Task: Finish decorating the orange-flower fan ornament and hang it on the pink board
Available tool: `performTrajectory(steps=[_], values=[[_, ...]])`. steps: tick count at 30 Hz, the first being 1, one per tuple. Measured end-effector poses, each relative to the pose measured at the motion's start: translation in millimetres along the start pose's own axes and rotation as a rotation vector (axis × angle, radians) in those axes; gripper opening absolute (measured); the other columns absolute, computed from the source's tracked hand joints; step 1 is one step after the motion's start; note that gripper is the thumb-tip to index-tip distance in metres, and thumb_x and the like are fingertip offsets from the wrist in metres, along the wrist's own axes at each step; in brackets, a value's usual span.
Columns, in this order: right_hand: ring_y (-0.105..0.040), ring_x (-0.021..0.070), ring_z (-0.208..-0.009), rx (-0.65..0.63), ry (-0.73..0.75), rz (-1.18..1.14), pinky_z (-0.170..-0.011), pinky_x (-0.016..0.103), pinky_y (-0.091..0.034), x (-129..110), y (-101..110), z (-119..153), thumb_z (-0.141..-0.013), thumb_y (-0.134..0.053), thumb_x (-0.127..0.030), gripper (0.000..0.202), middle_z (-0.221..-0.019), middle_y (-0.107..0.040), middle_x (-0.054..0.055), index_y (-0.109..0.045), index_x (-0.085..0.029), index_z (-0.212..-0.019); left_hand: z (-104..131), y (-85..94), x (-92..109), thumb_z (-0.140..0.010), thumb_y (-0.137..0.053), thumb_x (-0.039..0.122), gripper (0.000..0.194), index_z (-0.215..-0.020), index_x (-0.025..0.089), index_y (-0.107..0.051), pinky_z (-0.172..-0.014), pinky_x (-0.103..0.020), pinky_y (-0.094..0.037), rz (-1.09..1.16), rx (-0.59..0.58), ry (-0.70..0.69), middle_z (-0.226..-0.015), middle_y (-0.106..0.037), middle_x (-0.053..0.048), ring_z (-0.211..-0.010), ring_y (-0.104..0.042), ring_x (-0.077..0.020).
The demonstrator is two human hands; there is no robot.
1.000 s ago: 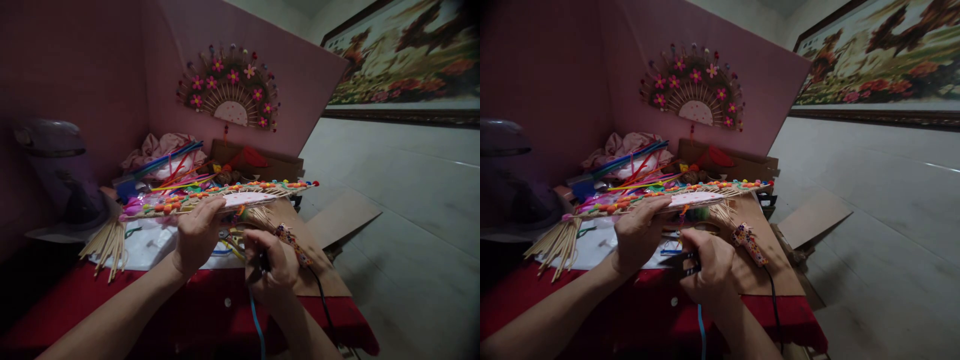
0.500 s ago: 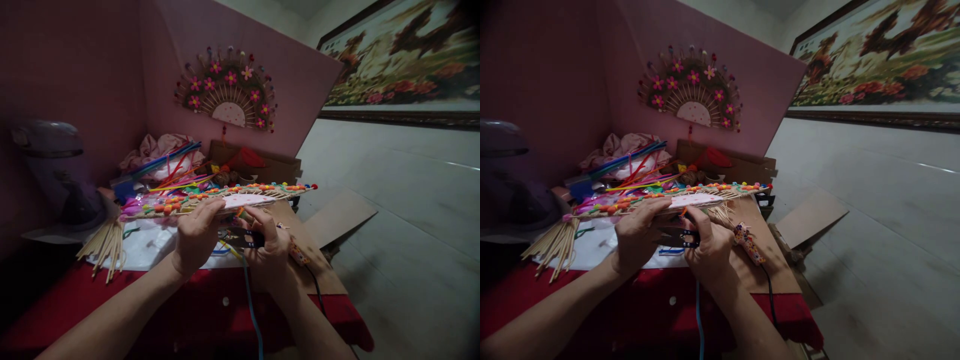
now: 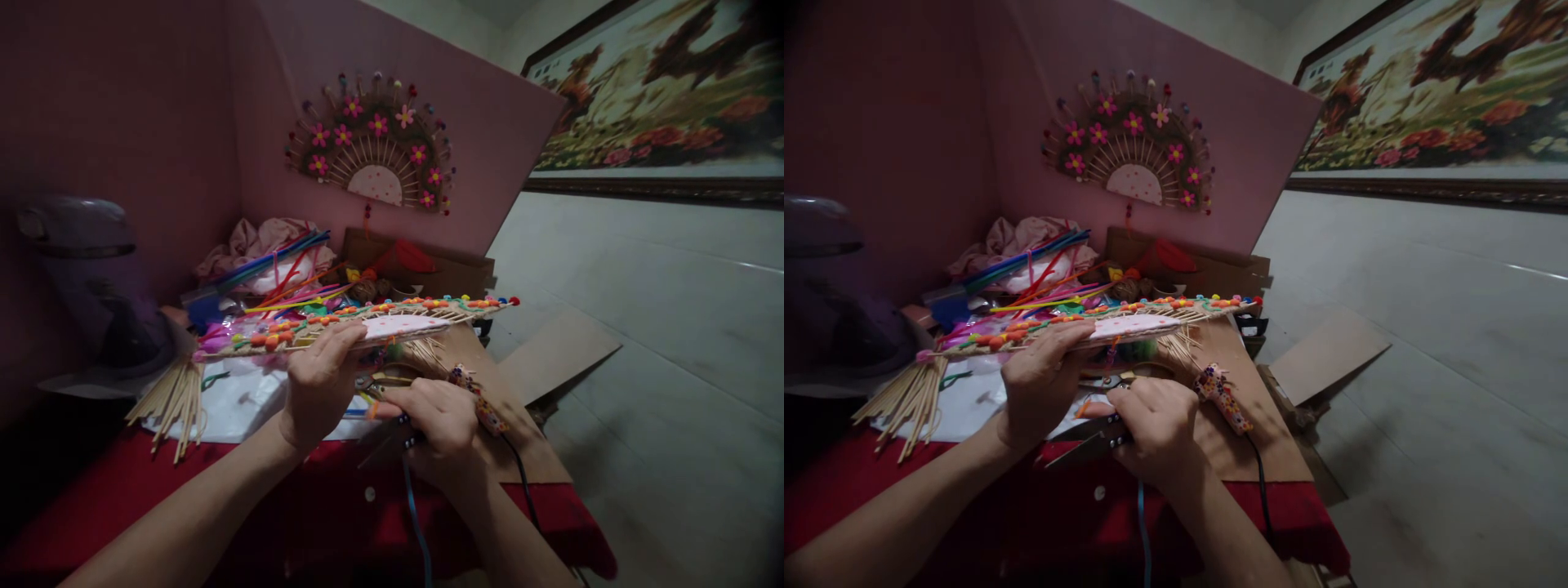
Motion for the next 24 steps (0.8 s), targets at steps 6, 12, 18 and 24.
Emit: performTrajectory(steps=[6,12,18,24], values=[[-0.062,0.0159,-0.065,0.040,-0.309,0.012,-0.056,0.025,-0.044,14,12,7,-0.096,-0.034,-0.047,0.042,-0.071,-0.064,0.005,-0.060,-0.014,-0.089,0,0.8,0,-0.085,-0.057,0.011,0.016,-0.096,0.018,-0.065,-0.080,-0.027,-0.056,0.001,0.006,0.004,-0.094,-0.074,-0.005,-0.088,-0.070,-0.0156],[-0.066,0.0183,-0.085,0.119,-0.291,0.058,-0.073,0.028,-0.051,20,11,16,-0.093,-0.048,-0.027,0.030,-0.096,-0.069,0.010,-0.058,-0.016,-0.120,0,0.5,-1,-0.085,-0.056,0.010,0.016,-0.096,0.018,-0.065,-0.079,-0.027,-0.056,0.030,0.011,0.022,-0.094,-0.074,-0.005,-0.088,-0.070,-0.0151],[-0.066,0.0183,-0.082,0.133,-0.287,0.100,-0.073,0.029,-0.053,20,8,15,-0.089,-0.057,-0.022,0.037,-0.092,-0.069,0.009,-0.058,-0.017,-0.125,-1,1.4,0,-0.084,-0.058,0.008,0.016,-0.095,0.017,-0.065,-0.080,-0.026,-0.055,0.045,0.013,0.021,-0.093,-0.074,-0.006,-0.089,-0.069,-0.0149],[-0.064,0.0157,-0.076,0.134,-0.267,0.083,-0.073,0.028,-0.052,16,3,12,-0.091,-0.054,-0.018,0.036,-0.081,-0.066,0.007,-0.058,-0.012,-0.126,-1,1.4,0,-0.084,-0.057,0.009,0.017,-0.097,0.017,-0.065,-0.080,-0.026,-0.056,0.045,0.017,0.015,-0.093,-0.074,-0.006,-0.088,-0.070,-0.0151]])
Point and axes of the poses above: each hand's wrist, its own z-axis away from the middle knuckle, its own y-axis out of the back of the hand, x = y × z, the point moved 5 cm from there along -z, towards the middle knuckle
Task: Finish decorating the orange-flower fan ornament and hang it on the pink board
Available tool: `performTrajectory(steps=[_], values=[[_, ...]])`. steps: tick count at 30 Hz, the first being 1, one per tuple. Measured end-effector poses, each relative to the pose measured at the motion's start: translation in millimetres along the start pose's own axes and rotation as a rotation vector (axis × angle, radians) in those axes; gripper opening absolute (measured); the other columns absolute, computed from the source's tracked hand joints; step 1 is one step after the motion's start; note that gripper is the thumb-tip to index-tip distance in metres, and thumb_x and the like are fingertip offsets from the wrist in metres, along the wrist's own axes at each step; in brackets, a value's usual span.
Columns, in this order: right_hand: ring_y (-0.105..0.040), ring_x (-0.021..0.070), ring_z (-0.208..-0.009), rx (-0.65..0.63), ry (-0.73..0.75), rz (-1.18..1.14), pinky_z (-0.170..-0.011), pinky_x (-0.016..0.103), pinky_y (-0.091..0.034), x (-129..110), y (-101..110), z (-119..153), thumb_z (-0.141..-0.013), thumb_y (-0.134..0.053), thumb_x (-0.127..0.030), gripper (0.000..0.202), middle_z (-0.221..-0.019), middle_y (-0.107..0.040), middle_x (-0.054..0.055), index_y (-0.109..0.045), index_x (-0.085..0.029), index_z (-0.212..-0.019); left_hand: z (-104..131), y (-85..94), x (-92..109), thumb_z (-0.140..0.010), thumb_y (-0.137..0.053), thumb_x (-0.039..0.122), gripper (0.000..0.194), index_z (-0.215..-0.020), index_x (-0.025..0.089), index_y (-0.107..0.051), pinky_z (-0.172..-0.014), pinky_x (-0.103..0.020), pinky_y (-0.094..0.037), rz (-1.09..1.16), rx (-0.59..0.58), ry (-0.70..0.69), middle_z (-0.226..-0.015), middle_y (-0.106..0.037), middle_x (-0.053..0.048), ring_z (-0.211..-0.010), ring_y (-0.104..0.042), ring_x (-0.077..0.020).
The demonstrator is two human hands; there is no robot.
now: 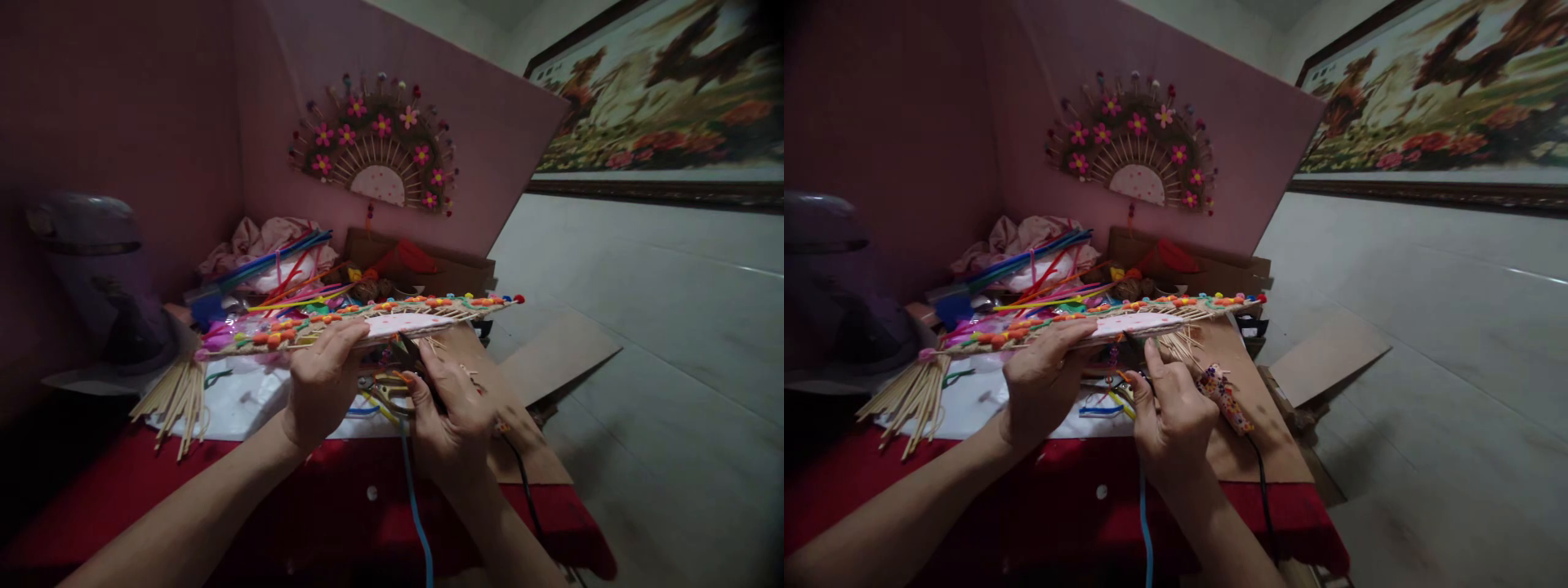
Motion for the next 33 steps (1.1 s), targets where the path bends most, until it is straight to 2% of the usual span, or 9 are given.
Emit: performTrajectory(steps=[8,13,27,33], values=[[-0.063,0.0136,-0.071,0.049,-0.010,-0.014,-0.067,0.024,-0.051,-0.7,-1.8,0.7,-0.091,-0.053,-0.016,0.035,-0.076,-0.066,0.005,-0.060,-0.017,-0.125,1.8,-0.2,-0.8,-0.084,-0.057,0.007,0.019,-0.098,0.017,-0.064,-0.081,-0.026,-0.056,0.008,0.001,-0.006,-0.094,-0.073,-0.006,-0.089,-0.069,-0.0145],[-0.061,0.0120,-0.066,0.097,0.027,0.039,-0.064,0.022,-0.049,-4.0,-1.8,0.5,-0.090,-0.055,-0.016,0.033,-0.073,-0.066,0.004,-0.062,-0.014,-0.123,2.6,-1.7,-1.3,-0.083,-0.058,0.008,0.019,-0.098,0.018,-0.064,-0.081,-0.027,-0.055,0.017,0.009,0.002,-0.094,-0.073,-0.005,-0.089,-0.069,-0.0142],[-0.062,0.0106,-0.064,0.160,0.112,0.188,-0.060,0.020,-0.045,-4.5,-3.8,0.8,-0.088,-0.061,-0.019,0.032,-0.076,-0.069,0.005,-0.064,-0.013,-0.120,1.6,0.1,-1.5,-0.083,-0.059,0.009,0.017,-0.097,0.018,-0.066,-0.083,-0.027,-0.055,0.030,0.010,0.042,-0.093,-0.074,-0.004,-0.089,-0.069,-0.0148],[-0.058,0.0094,-0.058,0.179,0.146,0.216,-0.057,0.020,-0.042,-1.4,-5.3,1.0,-0.087,-0.063,-0.021,0.033,-0.072,-0.067,0.003,-0.064,-0.014,-0.119,2.3,-0.1,-2.5,-0.083,-0.059,0.010,0.017,-0.096,0.019,-0.066,-0.083,-0.029,-0.055,0.040,0.018,0.052,-0.093,-0.074,-0.003,-0.088,-0.069,-0.0149]])
Point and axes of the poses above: each hand's wrist, its own z-axis away from the middle knuckle, its own y-axis out of the back of the hand, x = y × z, the point moved 5 cm from there along -z, towards the middle knuckle
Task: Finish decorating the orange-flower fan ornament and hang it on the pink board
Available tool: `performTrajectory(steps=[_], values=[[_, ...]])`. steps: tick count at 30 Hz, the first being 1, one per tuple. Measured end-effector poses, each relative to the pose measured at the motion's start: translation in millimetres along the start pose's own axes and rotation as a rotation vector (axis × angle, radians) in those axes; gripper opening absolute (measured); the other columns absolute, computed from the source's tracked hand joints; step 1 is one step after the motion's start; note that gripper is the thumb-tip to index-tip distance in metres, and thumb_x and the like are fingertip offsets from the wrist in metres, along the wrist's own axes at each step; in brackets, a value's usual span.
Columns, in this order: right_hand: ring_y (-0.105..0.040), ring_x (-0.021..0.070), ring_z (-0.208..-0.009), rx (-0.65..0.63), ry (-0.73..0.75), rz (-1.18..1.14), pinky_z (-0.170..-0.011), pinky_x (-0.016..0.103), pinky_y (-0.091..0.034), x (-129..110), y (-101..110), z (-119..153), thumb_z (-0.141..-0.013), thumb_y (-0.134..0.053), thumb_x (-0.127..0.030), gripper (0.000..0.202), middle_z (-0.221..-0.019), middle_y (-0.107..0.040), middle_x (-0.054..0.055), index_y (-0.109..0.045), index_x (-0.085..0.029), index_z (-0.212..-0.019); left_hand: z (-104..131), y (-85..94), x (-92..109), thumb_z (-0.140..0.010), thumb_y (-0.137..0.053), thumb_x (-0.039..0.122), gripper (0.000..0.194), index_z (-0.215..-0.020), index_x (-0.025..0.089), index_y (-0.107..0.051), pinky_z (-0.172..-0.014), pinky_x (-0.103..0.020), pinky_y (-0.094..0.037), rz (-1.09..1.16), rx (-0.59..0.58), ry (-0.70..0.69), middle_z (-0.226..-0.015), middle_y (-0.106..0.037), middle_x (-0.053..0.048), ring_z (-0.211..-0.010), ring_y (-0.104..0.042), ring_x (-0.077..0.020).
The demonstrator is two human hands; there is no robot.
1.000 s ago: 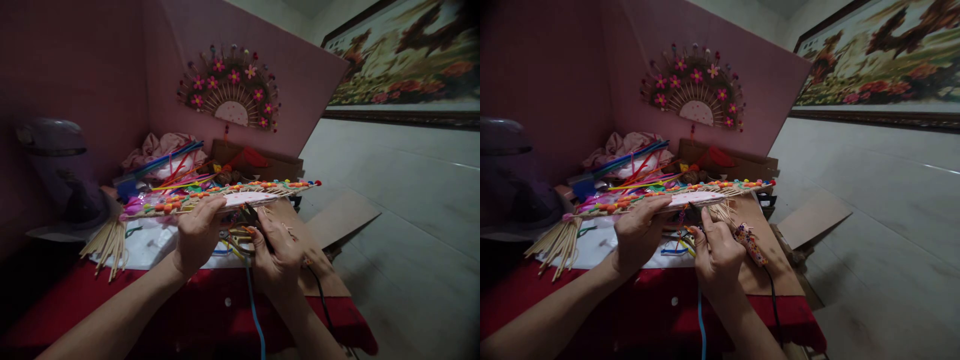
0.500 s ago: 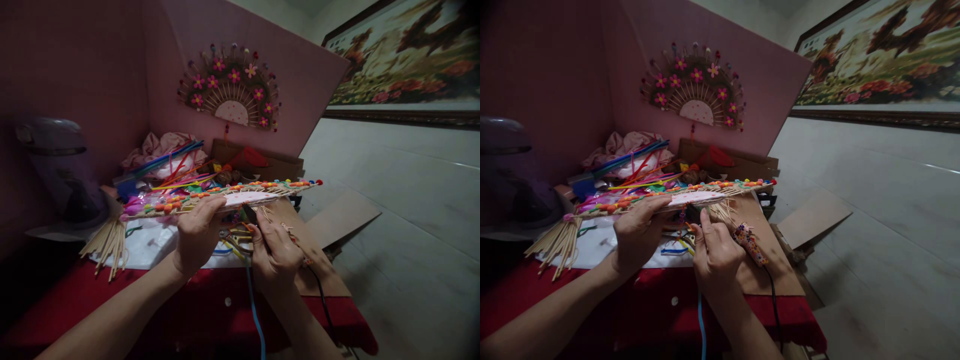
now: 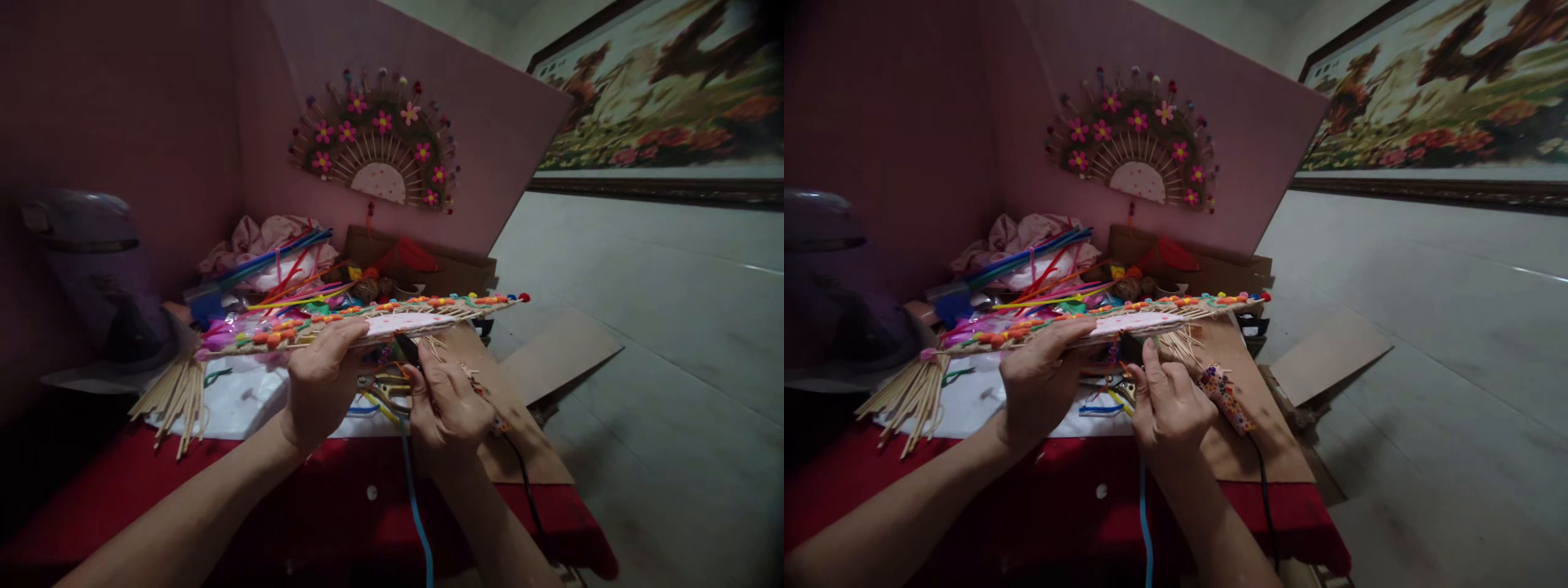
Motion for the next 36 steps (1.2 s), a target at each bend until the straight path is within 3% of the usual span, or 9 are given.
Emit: performTrajectory(steps=[8,17,25,36], values=[[-0.054,0.0081,-0.054,0.052,0.029,0.006,-0.055,0.020,-0.040,1.3,-0.1,0.0,-0.088,-0.062,-0.022,0.040,-0.069,-0.065,0.002,-0.059,-0.019,-0.127,1.1,-1.0,-1.7,-0.082,-0.059,0.008,0.020,-0.097,0.019,-0.066,-0.082,-0.028,-0.056,0.014,-0.003,0.010,-0.093,-0.074,-0.003,-0.088,-0.069,-0.0149],[-0.056,0.0088,-0.053,0.069,0.001,-0.044,-0.056,0.020,-0.043,2.1,0.7,-0.1,-0.086,-0.063,-0.020,0.038,-0.068,-0.066,0.002,-0.062,-0.020,-0.124,2.5,-1.1,-2.6,-0.083,-0.059,0.009,0.020,-0.098,0.019,-0.066,-0.084,-0.030,-0.055,0.015,-0.013,0.011,-0.095,-0.074,-0.004,-0.090,-0.069,-0.0160],[-0.061,0.0108,-0.060,0.049,-0.027,-0.039,-0.057,0.020,-0.045,4.9,0.0,4.4,-0.085,-0.065,-0.025,0.036,-0.074,-0.069,0.005,-0.063,-0.015,-0.120,0.9,0.3,-2.1,-0.081,-0.062,0.010,0.019,-0.097,0.019,-0.066,-0.084,-0.028,-0.054,-0.015,0.011,0.003,-0.093,-0.074,-0.003,-0.089,-0.069,-0.0156],[-0.061,0.0104,-0.058,0.029,-0.040,-0.101,-0.057,0.019,-0.046,1.3,-0.5,0.6,-0.088,-0.061,-0.022,0.034,-0.073,-0.068,0.004,-0.063,-0.016,-0.121,1.3,0.4,-0.7,-0.083,-0.059,0.010,0.018,-0.098,0.020,-0.066,-0.084,-0.030,-0.054,-0.031,0.000,-0.020,-0.094,-0.074,-0.004,-0.089,-0.069,-0.0157]])
Point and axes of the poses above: each hand's wrist, its own z-axis away from the middle knuckle, its own y-axis out of the back of the hand, x = y × z, the point moved 5 cm from there along -z, towards the middle knuckle
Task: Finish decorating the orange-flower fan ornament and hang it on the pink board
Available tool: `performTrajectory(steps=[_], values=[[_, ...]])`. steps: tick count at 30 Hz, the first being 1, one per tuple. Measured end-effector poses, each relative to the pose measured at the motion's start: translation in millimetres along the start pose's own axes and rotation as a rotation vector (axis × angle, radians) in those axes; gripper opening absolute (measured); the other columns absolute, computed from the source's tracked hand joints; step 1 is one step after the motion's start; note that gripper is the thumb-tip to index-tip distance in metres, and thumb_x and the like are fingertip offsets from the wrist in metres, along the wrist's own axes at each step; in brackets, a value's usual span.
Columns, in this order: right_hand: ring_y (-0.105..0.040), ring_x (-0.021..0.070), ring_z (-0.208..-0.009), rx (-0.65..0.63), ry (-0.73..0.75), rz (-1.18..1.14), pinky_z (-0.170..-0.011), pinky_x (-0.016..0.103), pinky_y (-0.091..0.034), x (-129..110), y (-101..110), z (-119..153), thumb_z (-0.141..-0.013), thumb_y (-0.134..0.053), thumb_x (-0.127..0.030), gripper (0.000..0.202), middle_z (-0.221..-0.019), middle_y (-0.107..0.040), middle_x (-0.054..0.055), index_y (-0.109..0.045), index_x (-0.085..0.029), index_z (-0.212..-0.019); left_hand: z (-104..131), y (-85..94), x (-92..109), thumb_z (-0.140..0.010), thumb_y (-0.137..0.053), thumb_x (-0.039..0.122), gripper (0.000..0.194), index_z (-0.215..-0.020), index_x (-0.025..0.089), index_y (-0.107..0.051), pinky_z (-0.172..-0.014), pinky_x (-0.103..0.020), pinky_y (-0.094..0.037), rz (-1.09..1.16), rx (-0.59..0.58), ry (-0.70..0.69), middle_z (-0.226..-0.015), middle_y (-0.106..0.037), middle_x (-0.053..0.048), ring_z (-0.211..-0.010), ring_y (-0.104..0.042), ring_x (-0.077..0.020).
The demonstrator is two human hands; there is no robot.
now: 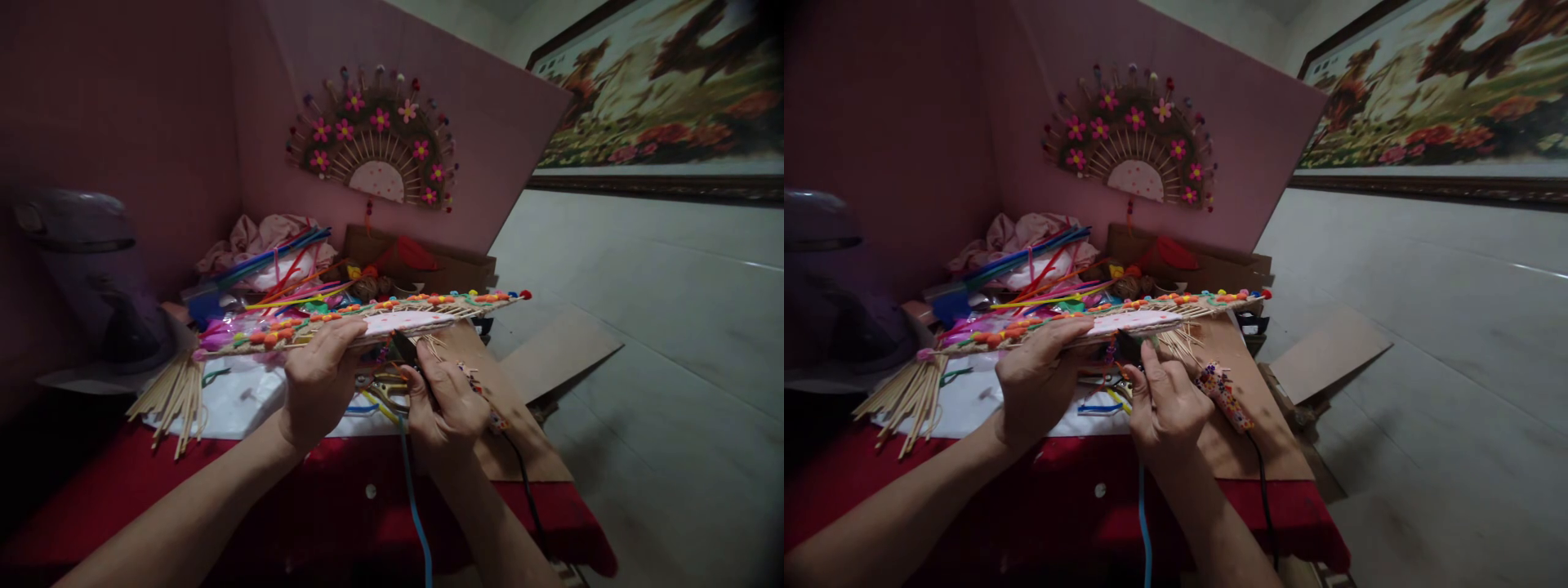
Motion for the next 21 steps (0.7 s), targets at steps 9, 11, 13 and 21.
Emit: performTrajectory(steps=[9,11,13,21], values=[[-0.061,0.0106,-0.059,0.017,-0.015,-0.033,-0.059,0.020,-0.048,1.0,-1.0,0.3,-0.086,-0.063,-0.020,0.039,-0.075,-0.069,0.004,-0.061,-0.019,-0.125,0.5,-0.3,0.6,-0.083,-0.057,0.008,0.021,-0.098,0.020,-0.066,-0.084,-0.030,-0.055,0.006,0.002,0.001,-0.094,-0.074,-0.004,-0.089,-0.069,-0.0159],[-0.061,0.0106,-0.058,0.013,-0.021,-0.041,-0.058,0.020,-0.047,0.9,-1.2,0.0,-0.086,-0.062,-0.020,0.036,-0.074,-0.069,0.004,-0.063,-0.018,-0.122,0.2,0.0,1.2,-0.083,-0.057,0.006,0.022,-0.097,0.020,-0.066,-0.084,-0.030,-0.055,0.009,-0.001,0.000,-0.094,-0.074,-0.004,-0.089,-0.069,-0.0159],[-0.061,0.0105,-0.058,0.007,-0.029,-0.048,-0.057,0.020,-0.047,1.2,-1.4,-0.1,-0.086,-0.062,-0.019,0.032,-0.073,-0.069,0.004,-0.065,-0.017,-0.118,0.0,0.2,1.8,-0.082,-0.057,0.006,0.022,-0.096,0.019,-0.066,-0.084,-0.029,-0.055,0.009,-0.005,-0.005,-0.094,-0.074,-0.004,-0.089,-0.069,-0.0157],[-0.063,0.0114,-0.060,0.031,-0.023,-0.023,-0.060,0.021,-0.048,2.0,-0.8,-0.4,-0.085,-0.064,-0.021,0.026,-0.075,-0.071,0.005,-0.069,-0.015,-0.110,1.3,-0.6,0.3,-0.083,-0.058,0.008,0.021,-0.098,0.020,-0.066,-0.085,-0.029,-0.054,0.000,-0.020,0.007,-0.096,-0.074,-0.004,-0.090,-0.069,-0.0158]])
Point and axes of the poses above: each hand's wrist, its own z-axis away from the middle knuckle, its own y-axis out of the back of the hand, x = y × z, the point moved 5 cm from there along -z, towards the middle knuckle
